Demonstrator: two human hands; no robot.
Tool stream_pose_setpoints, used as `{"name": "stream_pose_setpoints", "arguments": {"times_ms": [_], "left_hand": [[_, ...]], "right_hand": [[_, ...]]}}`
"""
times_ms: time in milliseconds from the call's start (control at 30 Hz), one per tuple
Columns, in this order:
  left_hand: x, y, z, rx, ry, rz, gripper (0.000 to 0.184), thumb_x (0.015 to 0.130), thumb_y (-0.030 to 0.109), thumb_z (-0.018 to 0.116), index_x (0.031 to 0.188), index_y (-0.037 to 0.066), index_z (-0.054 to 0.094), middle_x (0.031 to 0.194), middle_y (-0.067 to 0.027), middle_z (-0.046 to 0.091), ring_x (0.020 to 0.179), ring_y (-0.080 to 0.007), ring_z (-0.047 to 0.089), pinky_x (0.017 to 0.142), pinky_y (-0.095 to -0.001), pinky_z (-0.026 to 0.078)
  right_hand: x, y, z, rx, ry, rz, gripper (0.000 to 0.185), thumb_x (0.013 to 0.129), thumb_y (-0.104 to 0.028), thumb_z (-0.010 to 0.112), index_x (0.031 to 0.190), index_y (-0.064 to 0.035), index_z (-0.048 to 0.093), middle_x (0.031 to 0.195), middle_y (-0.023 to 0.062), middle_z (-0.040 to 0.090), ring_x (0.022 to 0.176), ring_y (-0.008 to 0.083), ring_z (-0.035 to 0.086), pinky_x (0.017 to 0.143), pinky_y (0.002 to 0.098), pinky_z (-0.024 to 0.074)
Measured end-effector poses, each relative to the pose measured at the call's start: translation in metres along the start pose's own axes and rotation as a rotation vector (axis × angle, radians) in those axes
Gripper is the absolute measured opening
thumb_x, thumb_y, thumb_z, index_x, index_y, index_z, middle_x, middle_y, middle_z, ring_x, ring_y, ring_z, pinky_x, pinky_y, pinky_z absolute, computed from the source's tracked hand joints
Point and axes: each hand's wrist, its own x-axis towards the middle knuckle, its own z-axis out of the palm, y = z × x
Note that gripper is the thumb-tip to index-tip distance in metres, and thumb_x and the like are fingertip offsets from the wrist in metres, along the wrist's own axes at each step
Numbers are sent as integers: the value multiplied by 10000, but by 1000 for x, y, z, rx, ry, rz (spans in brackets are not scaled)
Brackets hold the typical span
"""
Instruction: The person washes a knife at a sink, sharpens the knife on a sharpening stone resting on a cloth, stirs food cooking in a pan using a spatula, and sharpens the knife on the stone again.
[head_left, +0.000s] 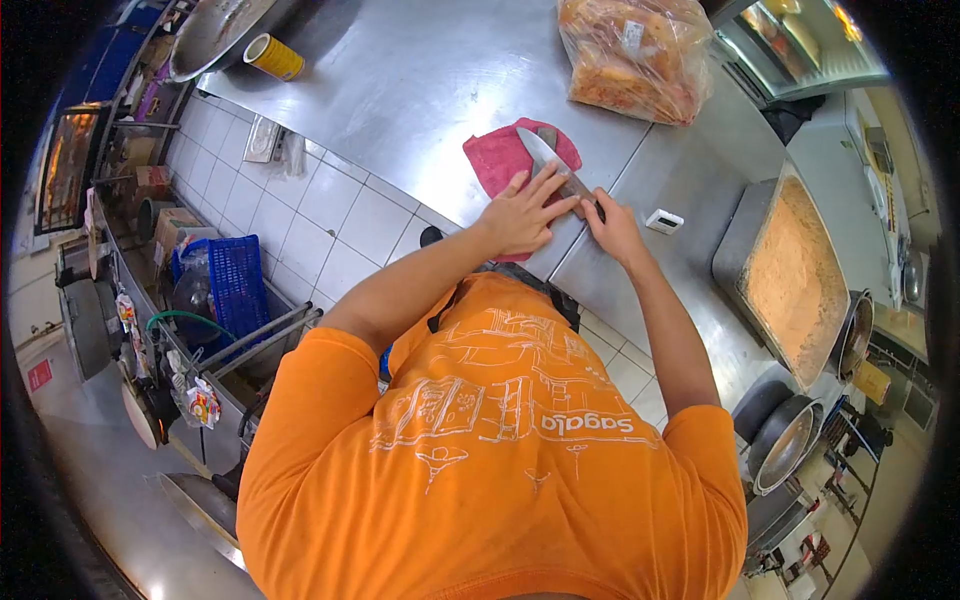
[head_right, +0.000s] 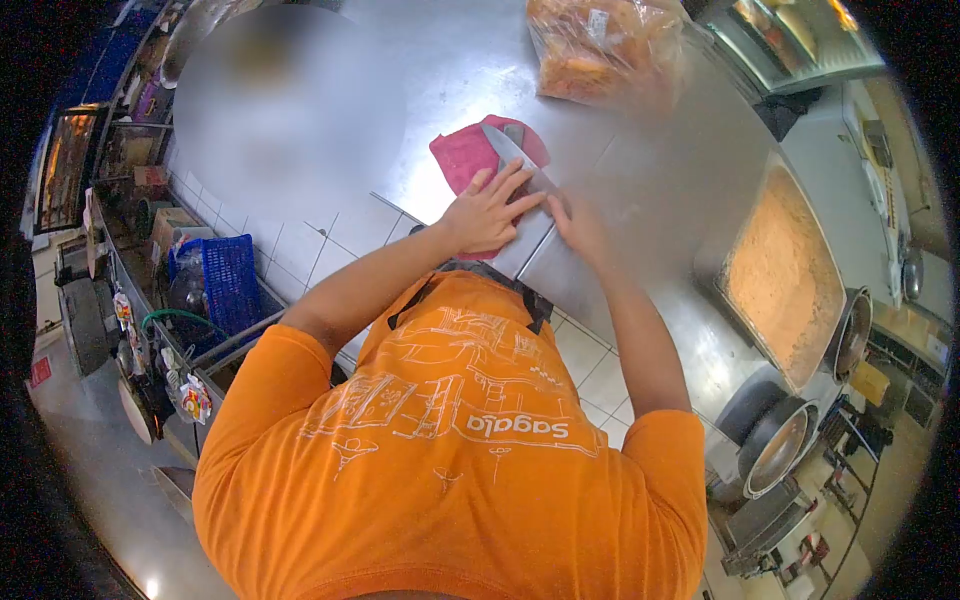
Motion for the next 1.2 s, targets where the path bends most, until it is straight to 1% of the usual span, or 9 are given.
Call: {"name": "stream_pose_setpoints", "arguments": {"times_ms": [167,300,433,533,600,700,833,1033,1200], "left_hand": [[5,43,12,-28,45,39,718,850,393,665,1524,197,513,1635,-197,364,1582,-392,223,1151,-554,285],[23,83,16,-69,31,64,739,866,408,667,1549,192,485,1642,-208,345,1596,-403,161,1153,-547,287],[40,84,-11,-137,145,62,734,849,368,682,1544,226,494,1643,-174,352,1596,-365,193,1145,-535,305],[37,18,-36,-1,132,54,727,826,319,688,1529,264,511,1645,-131,362,1589,-312,241,1155,-529,312],[25,-30,-54,40,135,30,737,808,263,680,1524,288,510,1643,-102,374,1580,-265,275,1176,-526,308],[8,-78,-56,133,23,38,758,814,279,655,1549,321,476,1655,-87,365,1580,-227,273,1201,-532,257],[2,-87,-42,144,-80,25,786,815,276,646,1572,317,436,1654,-95,355,1581,-244,267,1221,-525,260],[0,-69,-29,30,-15,41,761,825,289,651,1559,285,451,1645,-118,351,1574,-293,277,1194,-565,287],[0,-33,-17,-36,-19,70,742,827,326,664,1542,239,481,1621,-149,375,1566,-323,286,1148,-576,336]], "right_hand": [[-31,-3,-41,-88,-33,-20,258,1034,-291,634,1113,-46,623,851,251,694,814,477,691,682,473,534],[-55,17,-81,-311,-134,-26,232,1042,-262,623,1115,-42,632,879,228,714,841,448,706,688,461,538],[-33,-57,-128,-301,-117,-97,208,1052,-248,609,1086,-45,640,888,205,724,842,425,715,686,452,537],[-4,-41,-91,-223,2,-80,219,1048,-260,622,1079,-45,647,911,210,723,856,415,725,704,441,540],[37,-45,-47,-57,45,-88,244,1040,-278,633,1080,-37,642,928,233,712,868,438,713,712,447,540],[73,-52,4,119,80,-120,285,1034,-317,636,1088,-37,635,945,258,698,885,472,692,722,463,538],[77,-35,38,108,74,-62,283,1036,-326,626,1126,-58,632,950,249,710,895,473,696,742,480,544],[60,-24,29,44,6,33,283,1033,-331,630,1127,-64,633,941,252,711,904,476,697,745,496,544],[20,-10,10,48,0,11,279,1035,-328,627,1107,-59,629,913,255,704,878,474,693,721,489,533]]}}
